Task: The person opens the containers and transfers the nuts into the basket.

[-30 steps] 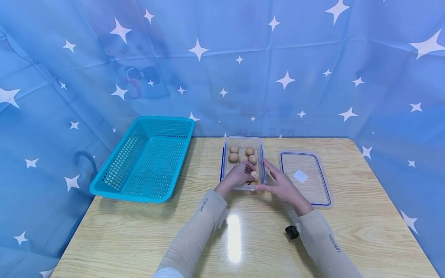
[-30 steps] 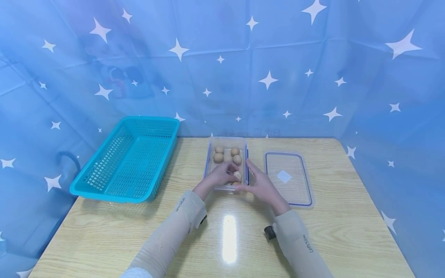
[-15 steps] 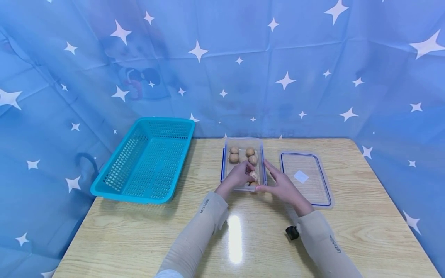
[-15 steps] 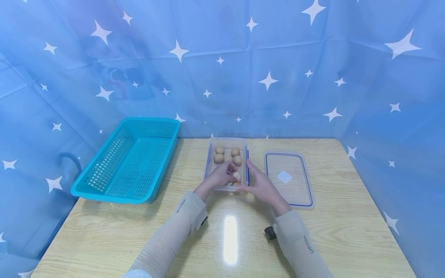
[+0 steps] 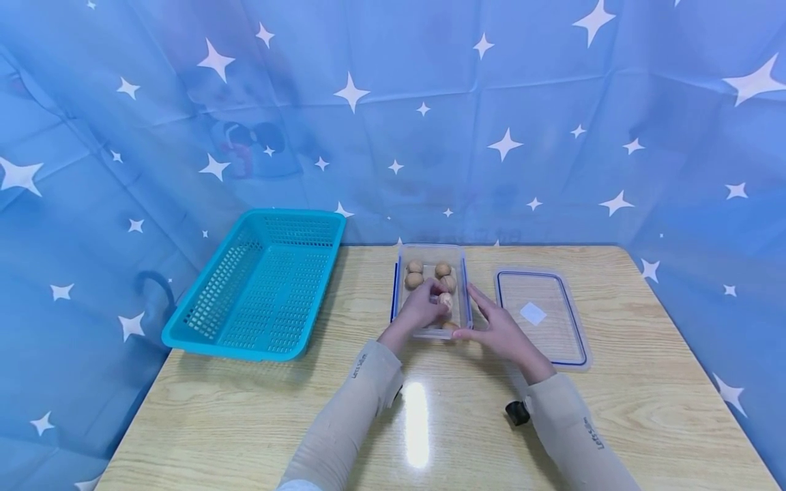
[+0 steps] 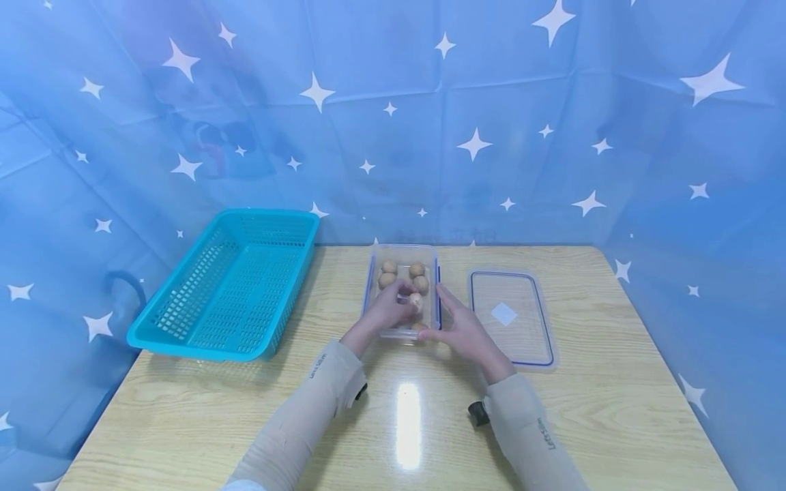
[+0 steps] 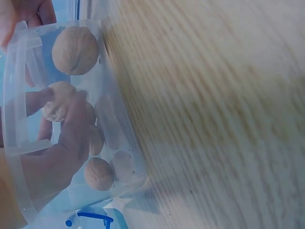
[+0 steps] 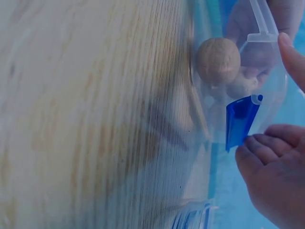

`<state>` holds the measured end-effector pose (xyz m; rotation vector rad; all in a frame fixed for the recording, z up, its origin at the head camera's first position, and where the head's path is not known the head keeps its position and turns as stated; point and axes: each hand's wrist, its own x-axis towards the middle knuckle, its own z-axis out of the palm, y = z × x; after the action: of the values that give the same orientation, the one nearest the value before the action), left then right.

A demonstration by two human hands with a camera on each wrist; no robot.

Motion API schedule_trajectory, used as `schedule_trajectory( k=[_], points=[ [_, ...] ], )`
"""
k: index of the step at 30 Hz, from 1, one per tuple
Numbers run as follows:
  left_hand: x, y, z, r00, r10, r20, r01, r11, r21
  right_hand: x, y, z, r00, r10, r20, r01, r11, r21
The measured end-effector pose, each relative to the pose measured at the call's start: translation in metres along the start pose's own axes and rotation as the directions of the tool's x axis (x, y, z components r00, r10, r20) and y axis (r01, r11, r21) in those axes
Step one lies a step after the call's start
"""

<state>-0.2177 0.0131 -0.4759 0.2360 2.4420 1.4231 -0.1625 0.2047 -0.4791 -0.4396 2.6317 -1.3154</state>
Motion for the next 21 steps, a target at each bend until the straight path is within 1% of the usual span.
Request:
schedule_trajectory(
  k=[7,14,18,21],
  points=[
    [0.0033,-0.0010,-0.0005,1.000,0.022,-0.017,-0.024,0.994,-0.104,0.0007,-0.0003,-0.0013,1.000,0.001,0.003,-0.001,1.000,0.003],
    [0.0010,0.0003,-0.0013,1.000,0.019,-0.020,-0.022,0.987,-0.161,0.0001,-0.0003,-0.0007,1.000,0.010,0.006,-0.010,1.000,0.006],
    [-0.0005,0.0013,-0.0021,0.999,0.027,-0.037,-0.033,0.981,-0.193,0.0005,-0.0003,0.0000,1.000,0.005,0.006,-0.005,1.000,0.015],
    [-0.0014,0.0010,-0.0032,0.999,0.028,-0.037,-0.035,0.975,-0.218,0.0011,-0.0005,0.0004,1.000,-0.001,0.006,0.001,1.000,0.018]
  ],
)
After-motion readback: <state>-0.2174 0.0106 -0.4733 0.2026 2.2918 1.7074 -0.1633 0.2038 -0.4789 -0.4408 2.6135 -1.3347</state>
